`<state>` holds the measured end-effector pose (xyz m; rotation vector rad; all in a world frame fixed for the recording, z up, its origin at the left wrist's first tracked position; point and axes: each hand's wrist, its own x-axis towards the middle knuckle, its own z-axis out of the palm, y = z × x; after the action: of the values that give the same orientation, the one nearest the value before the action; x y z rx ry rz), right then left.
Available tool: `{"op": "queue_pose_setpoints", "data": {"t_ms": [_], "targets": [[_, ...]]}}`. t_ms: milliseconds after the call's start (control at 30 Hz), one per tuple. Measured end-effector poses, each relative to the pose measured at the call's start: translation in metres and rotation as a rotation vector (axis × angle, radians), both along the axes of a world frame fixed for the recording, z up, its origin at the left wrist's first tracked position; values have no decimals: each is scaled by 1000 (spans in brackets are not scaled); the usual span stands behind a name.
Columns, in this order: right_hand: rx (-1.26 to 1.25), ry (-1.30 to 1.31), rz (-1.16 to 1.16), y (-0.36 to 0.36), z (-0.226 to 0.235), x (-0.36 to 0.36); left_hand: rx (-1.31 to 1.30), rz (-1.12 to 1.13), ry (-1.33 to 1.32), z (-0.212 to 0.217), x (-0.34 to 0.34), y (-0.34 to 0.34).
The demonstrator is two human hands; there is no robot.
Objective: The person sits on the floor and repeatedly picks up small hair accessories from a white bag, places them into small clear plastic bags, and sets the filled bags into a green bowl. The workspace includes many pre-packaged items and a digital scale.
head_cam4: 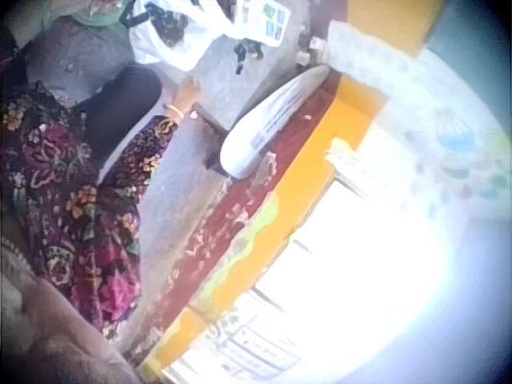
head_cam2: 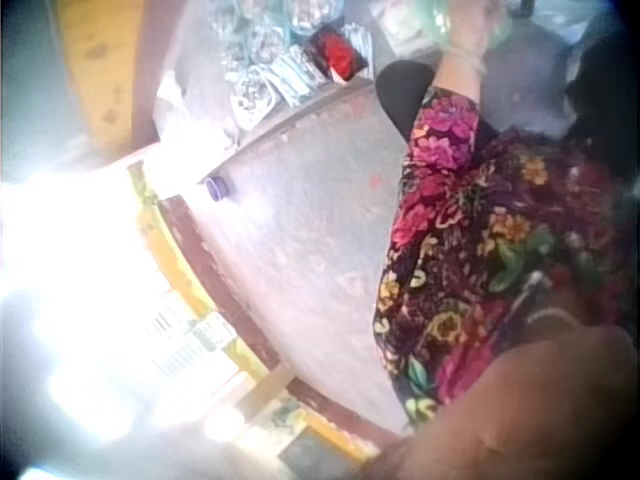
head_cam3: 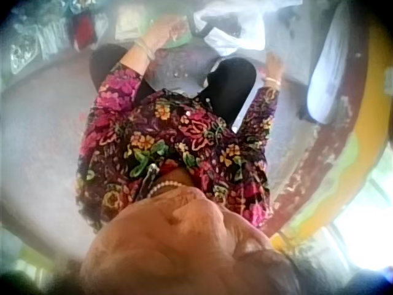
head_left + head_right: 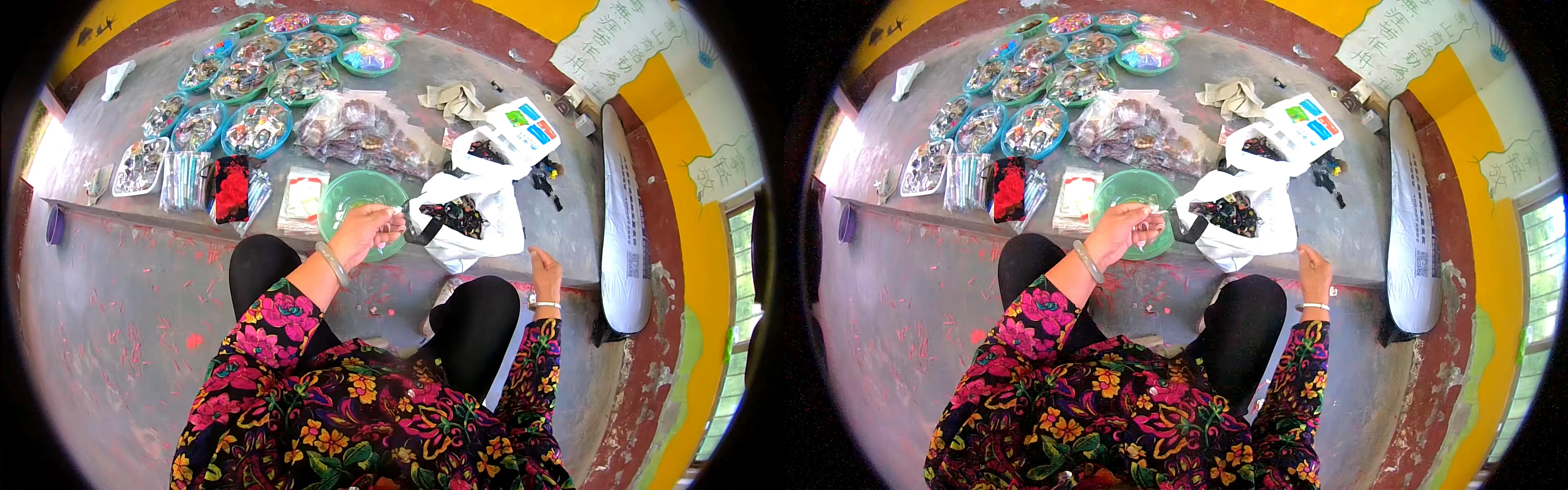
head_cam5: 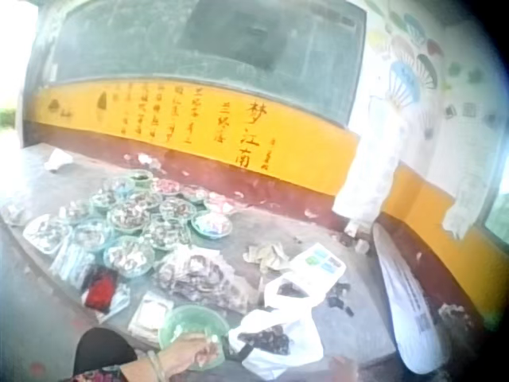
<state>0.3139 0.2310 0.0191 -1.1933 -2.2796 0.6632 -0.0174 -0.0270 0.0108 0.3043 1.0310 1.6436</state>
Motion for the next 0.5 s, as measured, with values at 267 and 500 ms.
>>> {"op": "queue_pose_setpoints", "data": {"t_ms": [267, 500], "targets": [[-697, 484, 196, -93, 60, -117, 95, 67, -67, 3, 3, 1], [-968, 435, 347, -140, 17, -178, 141, 88, -59, 8, 13, 1]]}}
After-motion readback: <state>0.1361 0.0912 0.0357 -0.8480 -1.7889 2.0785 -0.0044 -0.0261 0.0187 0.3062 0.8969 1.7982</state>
